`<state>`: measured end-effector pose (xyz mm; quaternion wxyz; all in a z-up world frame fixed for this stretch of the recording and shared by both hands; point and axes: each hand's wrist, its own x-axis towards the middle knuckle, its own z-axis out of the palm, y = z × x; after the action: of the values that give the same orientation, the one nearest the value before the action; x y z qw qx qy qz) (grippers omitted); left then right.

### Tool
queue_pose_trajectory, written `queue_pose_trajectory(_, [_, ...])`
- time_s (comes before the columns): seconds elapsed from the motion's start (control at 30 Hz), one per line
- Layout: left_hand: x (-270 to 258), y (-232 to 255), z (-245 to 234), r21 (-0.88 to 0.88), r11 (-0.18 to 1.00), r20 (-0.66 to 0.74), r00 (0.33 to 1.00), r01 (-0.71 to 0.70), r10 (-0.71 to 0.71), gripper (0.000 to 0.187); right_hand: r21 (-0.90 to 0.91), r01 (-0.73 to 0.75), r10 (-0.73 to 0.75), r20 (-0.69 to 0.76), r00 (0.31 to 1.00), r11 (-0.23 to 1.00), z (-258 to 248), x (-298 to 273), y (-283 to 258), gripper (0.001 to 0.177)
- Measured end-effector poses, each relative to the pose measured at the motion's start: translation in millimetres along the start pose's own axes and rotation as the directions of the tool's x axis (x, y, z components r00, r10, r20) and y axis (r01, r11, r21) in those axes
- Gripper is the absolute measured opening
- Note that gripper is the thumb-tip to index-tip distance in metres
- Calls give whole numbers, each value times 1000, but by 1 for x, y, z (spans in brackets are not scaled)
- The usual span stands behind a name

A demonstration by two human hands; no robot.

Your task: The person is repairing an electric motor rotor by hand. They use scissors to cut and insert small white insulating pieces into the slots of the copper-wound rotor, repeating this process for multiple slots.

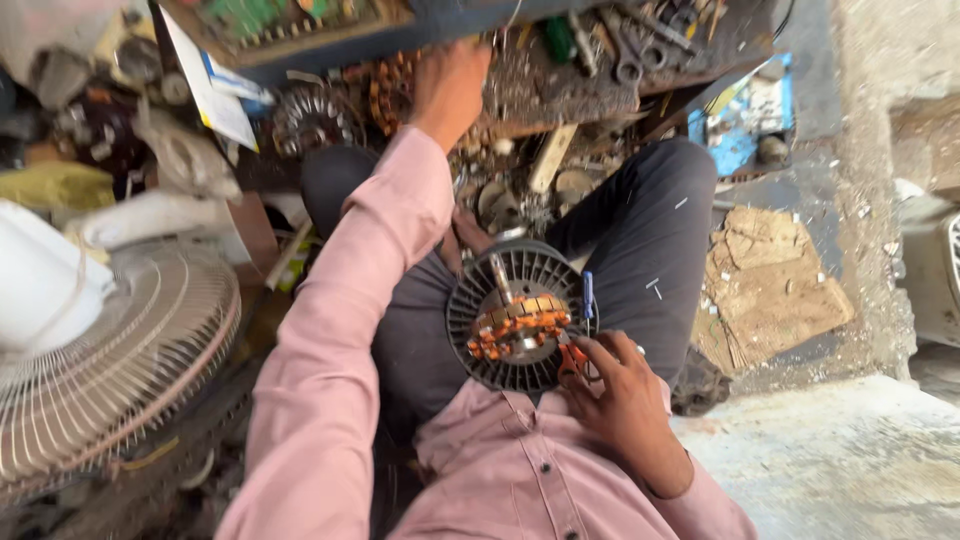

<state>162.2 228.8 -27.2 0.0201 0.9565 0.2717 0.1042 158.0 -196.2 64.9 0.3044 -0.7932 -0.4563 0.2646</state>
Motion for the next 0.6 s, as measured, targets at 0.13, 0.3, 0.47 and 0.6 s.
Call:
queue_pose_trajectory(0.13, [-92,30,-107,-395,901,-310,949,-181,55,13,-2,-47,47,-41,998,999,-3,14,5,45])
queue_pose_trajectory(0.3, [-224,-22,-161,-408,867,-412,789,286,-455,7,41,68,-68,-5,998,997,19,5,7,56])
queue_pose_trajectory(0.47, [-322,-99,-154,-585,619,-315,556,524,-769,13,-16,-11,12,42,999,1000,16,8,17,45])
queue_pose_trajectory(0.6, [-352,-147,-121,-663,518,-218,522,541,-824,23,-11,89,-90,-96,991,996,10,12,29,28])
